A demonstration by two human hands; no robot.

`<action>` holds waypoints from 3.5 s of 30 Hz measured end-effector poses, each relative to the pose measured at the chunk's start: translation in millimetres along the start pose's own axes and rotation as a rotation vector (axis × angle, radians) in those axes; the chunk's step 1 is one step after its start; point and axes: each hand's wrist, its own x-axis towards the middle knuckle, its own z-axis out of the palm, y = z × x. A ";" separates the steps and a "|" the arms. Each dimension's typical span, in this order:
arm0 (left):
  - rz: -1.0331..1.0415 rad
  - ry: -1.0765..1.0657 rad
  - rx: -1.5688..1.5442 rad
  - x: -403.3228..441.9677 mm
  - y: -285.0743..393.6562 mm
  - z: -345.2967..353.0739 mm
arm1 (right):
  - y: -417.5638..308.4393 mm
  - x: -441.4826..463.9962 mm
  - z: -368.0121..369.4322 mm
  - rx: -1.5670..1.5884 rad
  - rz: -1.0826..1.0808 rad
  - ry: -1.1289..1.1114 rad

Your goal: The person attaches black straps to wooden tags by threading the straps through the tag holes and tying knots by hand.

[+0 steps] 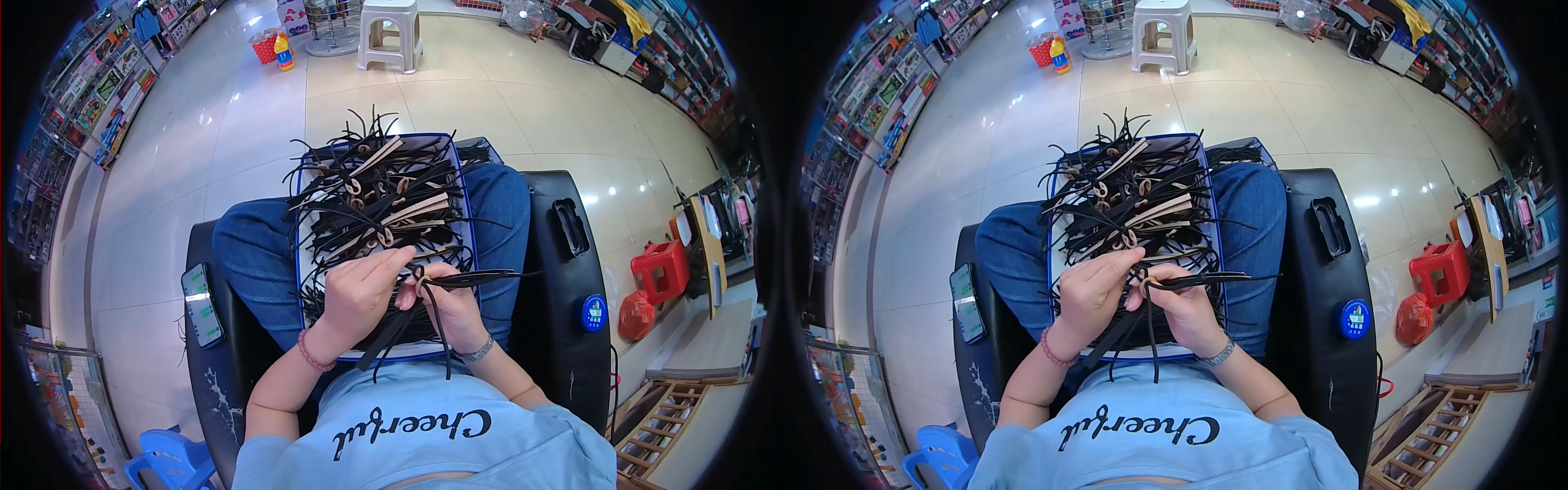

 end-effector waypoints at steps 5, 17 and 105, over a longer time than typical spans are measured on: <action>-0.276 0.065 -0.281 -3.4 5.9 0.2 | 1.4 -1.0 -0.9 0.005 0.011 0.023; -0.272 0.078 -0.484 -7.6 9.0 3.7 | -11.6 5.4 1.2 -0.152 -0.048 0.052; -0.736 -0.586 -0.681 -16.8 -10.3 -9.4 | -25.0 11.5 -11.9 0.056 0.101 0.204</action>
